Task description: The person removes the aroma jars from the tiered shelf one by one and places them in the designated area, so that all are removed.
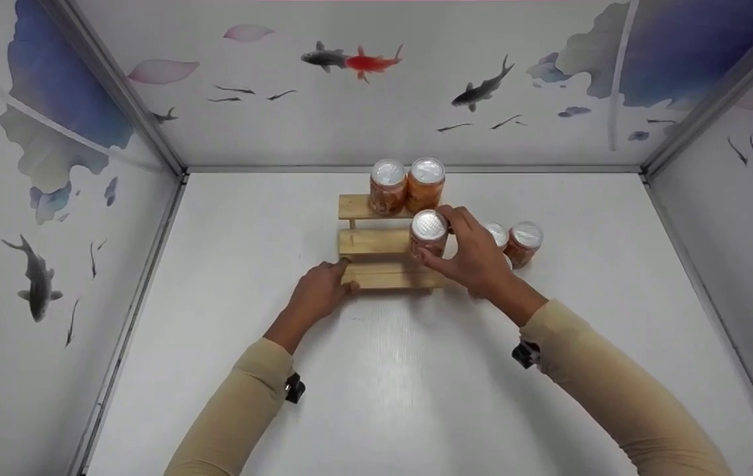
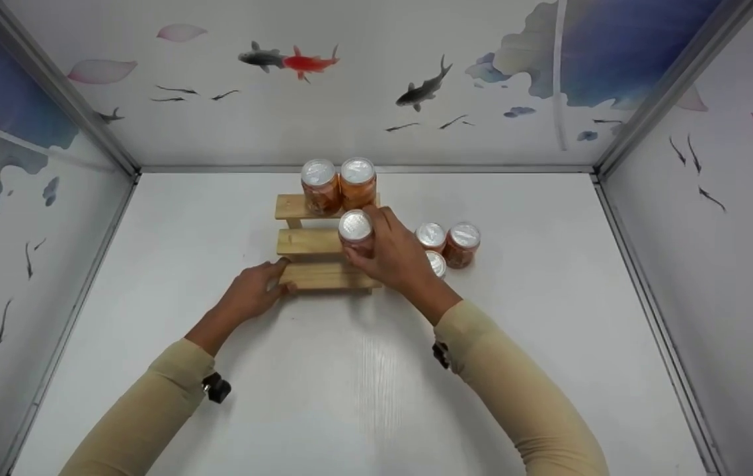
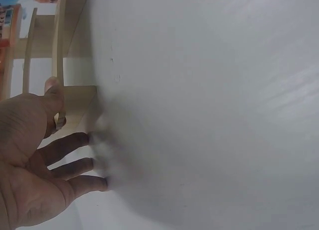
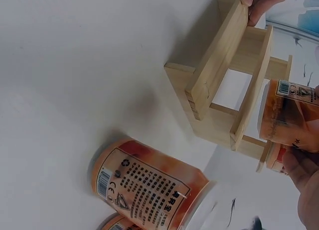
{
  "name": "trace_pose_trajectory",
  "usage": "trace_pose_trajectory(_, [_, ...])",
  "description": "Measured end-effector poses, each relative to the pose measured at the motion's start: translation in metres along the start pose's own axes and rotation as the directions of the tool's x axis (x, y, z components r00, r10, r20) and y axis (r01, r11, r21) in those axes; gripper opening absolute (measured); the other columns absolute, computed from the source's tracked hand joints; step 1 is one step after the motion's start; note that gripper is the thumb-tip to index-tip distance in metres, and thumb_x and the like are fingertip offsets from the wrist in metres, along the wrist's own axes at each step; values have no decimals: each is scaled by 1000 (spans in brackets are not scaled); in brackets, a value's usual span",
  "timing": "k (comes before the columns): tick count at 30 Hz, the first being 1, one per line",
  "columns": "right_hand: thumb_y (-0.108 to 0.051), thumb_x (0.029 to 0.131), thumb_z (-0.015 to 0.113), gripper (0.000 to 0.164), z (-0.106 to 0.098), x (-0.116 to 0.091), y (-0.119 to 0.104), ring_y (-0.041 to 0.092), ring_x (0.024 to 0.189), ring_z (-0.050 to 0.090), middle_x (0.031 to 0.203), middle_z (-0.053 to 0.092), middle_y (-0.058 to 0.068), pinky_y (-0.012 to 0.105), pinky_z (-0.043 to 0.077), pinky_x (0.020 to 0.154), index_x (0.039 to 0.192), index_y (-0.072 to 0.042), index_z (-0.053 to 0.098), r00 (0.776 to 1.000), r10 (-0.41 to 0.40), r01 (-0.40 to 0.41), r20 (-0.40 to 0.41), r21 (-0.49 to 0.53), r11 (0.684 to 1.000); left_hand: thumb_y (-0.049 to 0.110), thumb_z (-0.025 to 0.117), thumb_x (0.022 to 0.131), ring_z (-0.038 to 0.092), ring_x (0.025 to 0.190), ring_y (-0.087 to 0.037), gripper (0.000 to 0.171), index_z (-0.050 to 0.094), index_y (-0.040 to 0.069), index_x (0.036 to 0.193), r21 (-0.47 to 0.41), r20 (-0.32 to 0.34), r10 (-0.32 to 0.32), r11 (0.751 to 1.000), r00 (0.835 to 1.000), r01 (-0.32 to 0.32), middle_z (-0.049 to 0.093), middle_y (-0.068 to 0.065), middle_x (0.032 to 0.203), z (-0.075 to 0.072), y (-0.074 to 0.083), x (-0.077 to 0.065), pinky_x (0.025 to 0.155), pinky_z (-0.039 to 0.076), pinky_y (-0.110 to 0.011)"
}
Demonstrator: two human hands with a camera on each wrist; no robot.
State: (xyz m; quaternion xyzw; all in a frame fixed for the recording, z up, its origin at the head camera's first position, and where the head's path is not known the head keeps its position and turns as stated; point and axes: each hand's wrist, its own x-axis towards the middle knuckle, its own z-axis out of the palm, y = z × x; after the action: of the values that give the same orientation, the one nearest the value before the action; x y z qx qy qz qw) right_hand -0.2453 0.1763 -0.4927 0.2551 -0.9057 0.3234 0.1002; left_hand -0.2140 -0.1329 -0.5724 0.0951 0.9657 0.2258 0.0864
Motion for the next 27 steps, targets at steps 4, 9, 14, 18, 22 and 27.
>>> trace_pose_trajectory(4, [-32, 92, 93, 77, -9, -5, 3, 35, 116, 74, 134, 65, 16, 52, 64, 97, 152, -6, 53, 1000, -4, 4, -11, -27, 1000, 40, 71, 109, 72, 124, -44, 62, 57, 5, 159, -18, 6, -8, 1000, 1000, 8, 74, -27, 133, -2, 1, 0, 102, 60, -58])
trace_pose_trajectory(9, [-30, 91, 94, 77, -18, -11, 8, 33, 96, 73, 132, 68, 20, 49, 63, 83, 151, -3, 55, 999, -19, 15, -44, -80, 997, 40, 71, 109, 72, 126, -42, 63, 56, 8, 161, -39, 26, -28, 999, 999, 29, 74, -25, 132, -3, 2, 0, 103, 59, -57])
trace_pose_trajectory(14, [-27, 90, 94, 77, -24, -18, 14, 36, 107, 73, 132, 69, 22, 53, 63, 90, 151, -1, 55, 998, -15, 11, -60, -79, 997, 43, 70, 109, 71, 131, -42, 65, 55, 8, 162, -37, 36, -48, 998, 998, 49, 73, -25, 138, -2, 3, 0, 107, 58, -56])
trace_pose_trajectory(18, [-24, 90, 94, 78, -30, -25, 20, 38, 116, 74, 133, 69, 22, 55, 64, 94, 152, 0, 55, 997, -10, 6, -73, -47, 999, 43, 70, 109, 70, 134, -41, 65, 55, 9, 162, -33, 36, -55, 998, 998, 56, 72, -25, 142, -1, 3, 0, 109, 58, -55])
trace_pose_trajectory(22, [-24, 90, 94, 79, -36, -31, 26, 39, 117, 74, 133, 68, 22, 56, 65, 93, 154, 1, 55, 997, 11, -15, -83, -42, 999, 44, 69, 110, 70, 134, -41, 64, 55, 10, 163, -31, 35, -54, 998, 998, 55, 71, -25, 143, 0, 2, 1, 109, 58, -56])
trace_pose_trajectory(27, [-20, 89, 95, 78, -44, -39, 33, 39, 113, 73, 133, 67, 23, 55, 66, 88, 154, 1, 55, 996, 44, -47, -84, -40, 998, 44, 68, 110, 71, 130, -42, 65, 55, 9, 162, -32, 25, -39, 999, 999, 40, 72, -26, 139, 0, 1, 1, 106, 58, -57])
